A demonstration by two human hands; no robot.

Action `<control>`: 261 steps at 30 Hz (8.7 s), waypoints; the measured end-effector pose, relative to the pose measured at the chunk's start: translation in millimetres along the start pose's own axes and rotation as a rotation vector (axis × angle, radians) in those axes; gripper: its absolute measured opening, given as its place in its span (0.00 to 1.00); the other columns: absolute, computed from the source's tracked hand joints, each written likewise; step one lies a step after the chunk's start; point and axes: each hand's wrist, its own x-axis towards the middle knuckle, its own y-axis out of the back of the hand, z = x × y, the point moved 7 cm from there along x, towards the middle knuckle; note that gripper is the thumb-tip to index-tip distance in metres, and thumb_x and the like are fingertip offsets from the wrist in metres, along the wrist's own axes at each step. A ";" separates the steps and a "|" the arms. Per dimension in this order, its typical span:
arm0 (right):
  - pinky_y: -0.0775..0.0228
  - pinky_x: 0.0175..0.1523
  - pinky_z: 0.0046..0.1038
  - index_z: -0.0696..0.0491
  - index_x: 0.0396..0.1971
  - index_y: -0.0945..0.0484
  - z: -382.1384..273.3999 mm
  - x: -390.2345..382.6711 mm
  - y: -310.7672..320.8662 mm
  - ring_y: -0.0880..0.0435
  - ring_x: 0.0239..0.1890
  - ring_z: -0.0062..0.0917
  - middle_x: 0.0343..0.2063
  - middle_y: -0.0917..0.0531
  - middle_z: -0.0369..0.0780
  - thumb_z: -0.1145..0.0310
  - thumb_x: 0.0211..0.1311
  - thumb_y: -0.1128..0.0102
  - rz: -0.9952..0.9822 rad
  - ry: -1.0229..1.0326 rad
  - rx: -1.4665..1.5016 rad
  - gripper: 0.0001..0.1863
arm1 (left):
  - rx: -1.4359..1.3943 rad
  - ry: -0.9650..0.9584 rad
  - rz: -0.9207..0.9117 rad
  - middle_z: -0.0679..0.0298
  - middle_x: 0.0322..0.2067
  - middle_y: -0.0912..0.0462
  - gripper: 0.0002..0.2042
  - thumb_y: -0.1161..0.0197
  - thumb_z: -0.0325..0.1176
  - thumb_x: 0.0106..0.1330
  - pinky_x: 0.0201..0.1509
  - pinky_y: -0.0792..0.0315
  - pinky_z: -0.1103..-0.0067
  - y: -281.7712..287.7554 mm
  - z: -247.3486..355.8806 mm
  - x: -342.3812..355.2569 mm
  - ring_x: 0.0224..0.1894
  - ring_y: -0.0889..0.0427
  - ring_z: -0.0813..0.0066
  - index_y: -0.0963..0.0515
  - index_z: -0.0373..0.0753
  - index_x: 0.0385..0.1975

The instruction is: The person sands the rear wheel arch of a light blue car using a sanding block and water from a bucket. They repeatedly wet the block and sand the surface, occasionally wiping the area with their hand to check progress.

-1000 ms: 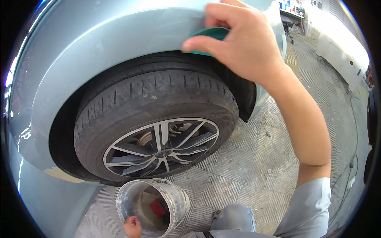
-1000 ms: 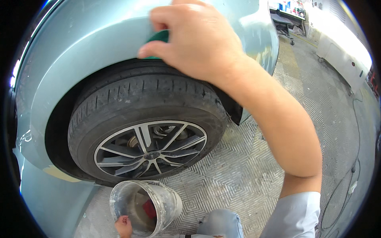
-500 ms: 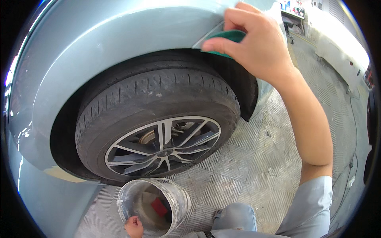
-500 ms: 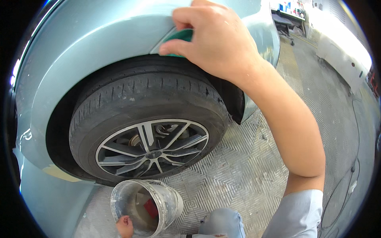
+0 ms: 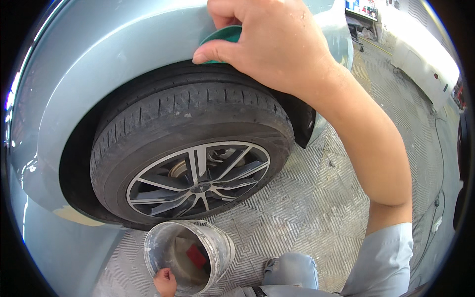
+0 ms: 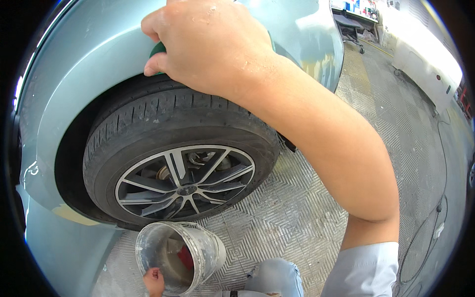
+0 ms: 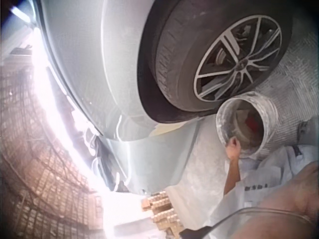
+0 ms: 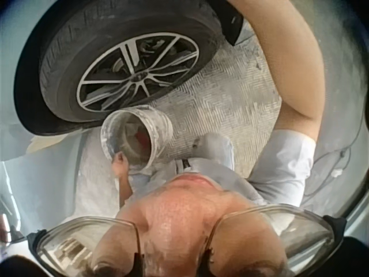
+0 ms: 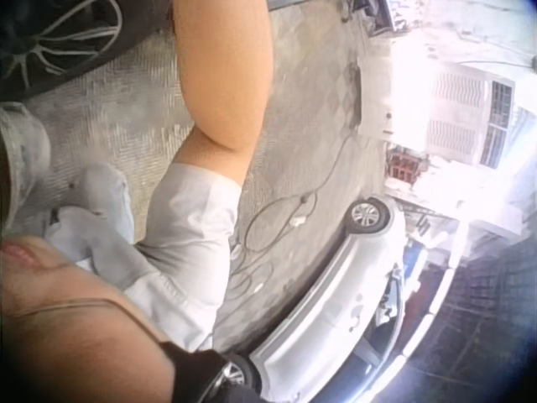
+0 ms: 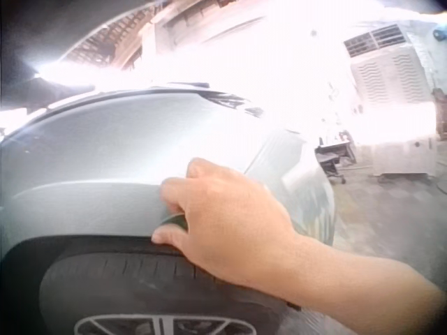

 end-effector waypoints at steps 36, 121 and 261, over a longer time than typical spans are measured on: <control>0.31 0.43 0.35 0.56 0.26 0.24 -10.5 6.4 3.1 0.24 0.37 0.39 0.29 0.25 0.45 0.57 0.51 0.30 -0.003 0.008 -0.079 0.17 | -0.118 -0.114 0.088 0.59 0.23 0.17 0.05 0.38 0.24 0.54 0.31 0.23 0.77 -24.7 -26.4 9.3 0.24 0.18 0.73 0.20 0.34 0.31; 0.30 0.35 0.31 0.51 0.23 0.28 -17.5 29.0 -16.4 0.25 0.33 0.29 0.33 0.29 0.39 0.58 0.47 0.28 -0.084 0.263 -0.192 0.17 | -0.225 -0.107 0.172 0.59 0.20 0.19 0.05 0.39 0.22 0.54 0.30 0.25 0.76 -19.8 -26.8 8.3 0.22 0.20 0.71 0.21 0.32 0.30; 0.28 0.50 0.40 0.57 0.39 0.17 -336.7 -451.6 -501.5 0.18 0.43 0.39 0.41 0.17 0.50 0.60 0.55 0.47 -1.922 -0.209 0.341 0.18 | -0.935 -0.339 0.214 0.50 0.46 0.28 0.26 0.34 0.30 0.54 0.51 0.29 0.63 30.7 -58.0 66.5 0.49 0.27 0.50 0.33 0.35 0.53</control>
